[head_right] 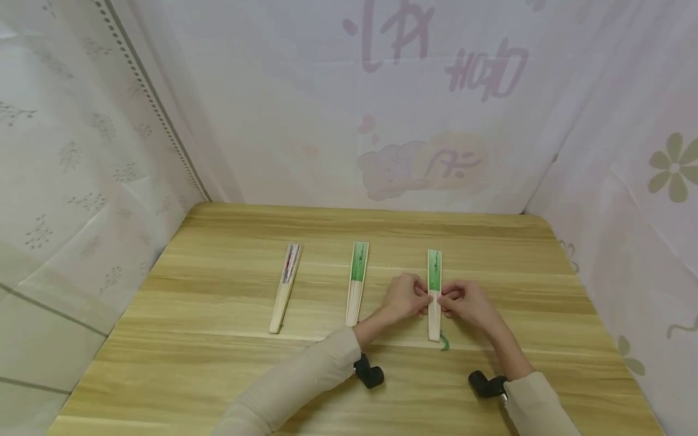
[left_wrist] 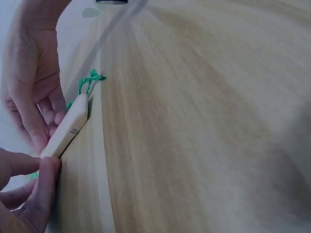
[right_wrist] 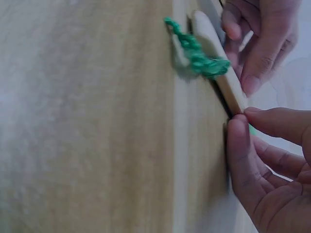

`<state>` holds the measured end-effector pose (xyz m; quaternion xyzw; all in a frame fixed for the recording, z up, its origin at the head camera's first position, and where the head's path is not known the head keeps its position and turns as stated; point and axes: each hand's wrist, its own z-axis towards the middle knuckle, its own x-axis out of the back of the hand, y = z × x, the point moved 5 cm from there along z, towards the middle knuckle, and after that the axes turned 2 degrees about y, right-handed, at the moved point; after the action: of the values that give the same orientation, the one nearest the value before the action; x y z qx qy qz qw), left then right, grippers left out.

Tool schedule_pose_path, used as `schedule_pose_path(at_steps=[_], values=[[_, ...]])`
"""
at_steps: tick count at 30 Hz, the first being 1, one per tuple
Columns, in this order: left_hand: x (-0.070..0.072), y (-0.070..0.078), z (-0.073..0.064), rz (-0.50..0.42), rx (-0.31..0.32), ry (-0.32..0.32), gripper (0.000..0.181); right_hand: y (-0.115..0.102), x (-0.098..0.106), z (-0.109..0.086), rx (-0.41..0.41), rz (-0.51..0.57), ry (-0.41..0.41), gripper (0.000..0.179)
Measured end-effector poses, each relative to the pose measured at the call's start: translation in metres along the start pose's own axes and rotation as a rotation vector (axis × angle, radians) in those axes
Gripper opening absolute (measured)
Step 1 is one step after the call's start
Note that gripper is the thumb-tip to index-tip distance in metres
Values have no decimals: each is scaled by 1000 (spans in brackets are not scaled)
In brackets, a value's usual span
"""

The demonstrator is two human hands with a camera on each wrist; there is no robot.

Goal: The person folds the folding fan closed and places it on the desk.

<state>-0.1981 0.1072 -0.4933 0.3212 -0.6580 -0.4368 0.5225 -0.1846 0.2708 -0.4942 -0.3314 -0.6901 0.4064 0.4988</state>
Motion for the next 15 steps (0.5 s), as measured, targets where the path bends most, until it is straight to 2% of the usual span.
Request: schedule_pose_path(at_steps=[2,3,5,7,9,10,11,13,15], values=[[6,-1,-4,69,-46,-3,5,0,0,-1,7,0,0,28],[10,-1,-7,105,-90,-24,3,-1,1,-2,13,4,7,28],[24,0,-19,148,-177,-94,7,-2,3,-4,57,-22,22,28],[47,4,-36,170,-255,-172,14,-6,5,-9,135,-83,58,28],[78,7,-53,150,-334,-232,21,-12,8,-14,243,-176,121,27],[96,7,-61,142,-349,-236,24,-16,9,-17,298,-229,156,25],[116,7,-68,141,-364,-221,26,-20,10,-20,351,-283,194,23],[156,-1,-77,171,-390,-153,32,-27,10,-26,454,-382,259,20],[196,-14,-84,202,-379,-84,37,-33,8,-29,532,-455,282,20]])
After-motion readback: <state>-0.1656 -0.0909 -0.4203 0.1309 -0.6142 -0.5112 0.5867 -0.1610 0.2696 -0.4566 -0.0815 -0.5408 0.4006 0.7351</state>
